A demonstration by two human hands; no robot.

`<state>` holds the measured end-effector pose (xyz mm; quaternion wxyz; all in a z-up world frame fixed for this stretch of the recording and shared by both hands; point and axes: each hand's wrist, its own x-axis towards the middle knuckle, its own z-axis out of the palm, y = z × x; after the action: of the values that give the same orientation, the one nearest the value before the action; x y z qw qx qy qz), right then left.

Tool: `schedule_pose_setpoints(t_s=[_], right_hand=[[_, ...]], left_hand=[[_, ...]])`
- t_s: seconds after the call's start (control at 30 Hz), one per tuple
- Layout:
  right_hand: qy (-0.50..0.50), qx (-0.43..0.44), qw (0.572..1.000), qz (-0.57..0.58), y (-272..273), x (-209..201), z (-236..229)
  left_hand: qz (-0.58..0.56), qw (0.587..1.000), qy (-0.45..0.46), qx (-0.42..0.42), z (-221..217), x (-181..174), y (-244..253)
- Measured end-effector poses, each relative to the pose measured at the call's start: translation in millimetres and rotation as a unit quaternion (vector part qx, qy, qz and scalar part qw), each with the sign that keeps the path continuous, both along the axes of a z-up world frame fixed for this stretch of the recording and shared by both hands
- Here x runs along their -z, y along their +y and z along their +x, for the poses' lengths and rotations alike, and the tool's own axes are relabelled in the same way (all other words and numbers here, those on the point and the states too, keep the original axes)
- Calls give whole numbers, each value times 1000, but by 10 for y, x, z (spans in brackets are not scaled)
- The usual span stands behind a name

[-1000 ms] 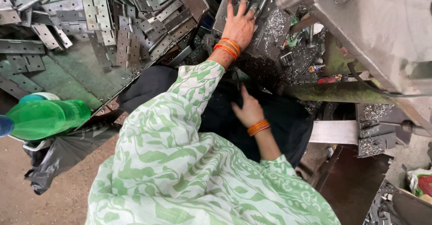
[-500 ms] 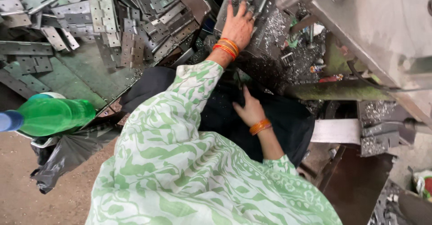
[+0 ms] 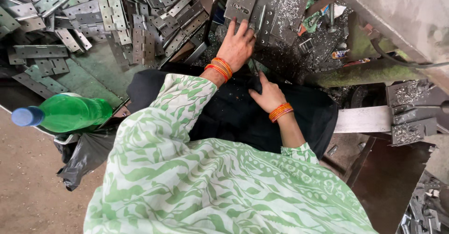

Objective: The person sits on the floor and repeatedly picks up small metal brackets from a pile. They place each bracket onto a grinding machine, hold it against the grinding wheel with their left hand, and use a dark cloth in their right hand to wipe the surface. The processed parts are then discarded into a pile.

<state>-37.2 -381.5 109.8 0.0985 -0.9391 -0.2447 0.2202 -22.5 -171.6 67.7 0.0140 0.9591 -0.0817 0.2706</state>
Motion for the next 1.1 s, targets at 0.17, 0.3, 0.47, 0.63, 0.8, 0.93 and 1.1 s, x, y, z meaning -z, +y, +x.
schedule_pose_setpoints(t_s=[0.17,0.3,0.47,0.63,0.8,0.93,1.1], right_hand=[[-23,-16,999,23,-53,56,-16],[-8,-17,1000,-16,-139,149,53],[-199,-134,953,183,-221,172,339],[-42,105,894,434,-57,101,629],[-15,181,762,622,-44,99,993],[-188,104,881,422,120,37,1066],[-283,-104,926,225,536,25,866]], left_hand=[[25,1000,-11,13,104,59,49],[-24,996,-78,45,62,-116,45],[-231,967,-90,50,-68,-436,123],[-525,849,-19,60,176,-398,128],[-613,785,-22,90,660,-257,58],[-201,965,-43,-161,731,-154,231],[-185,980,20,-64,599,-208,281]])
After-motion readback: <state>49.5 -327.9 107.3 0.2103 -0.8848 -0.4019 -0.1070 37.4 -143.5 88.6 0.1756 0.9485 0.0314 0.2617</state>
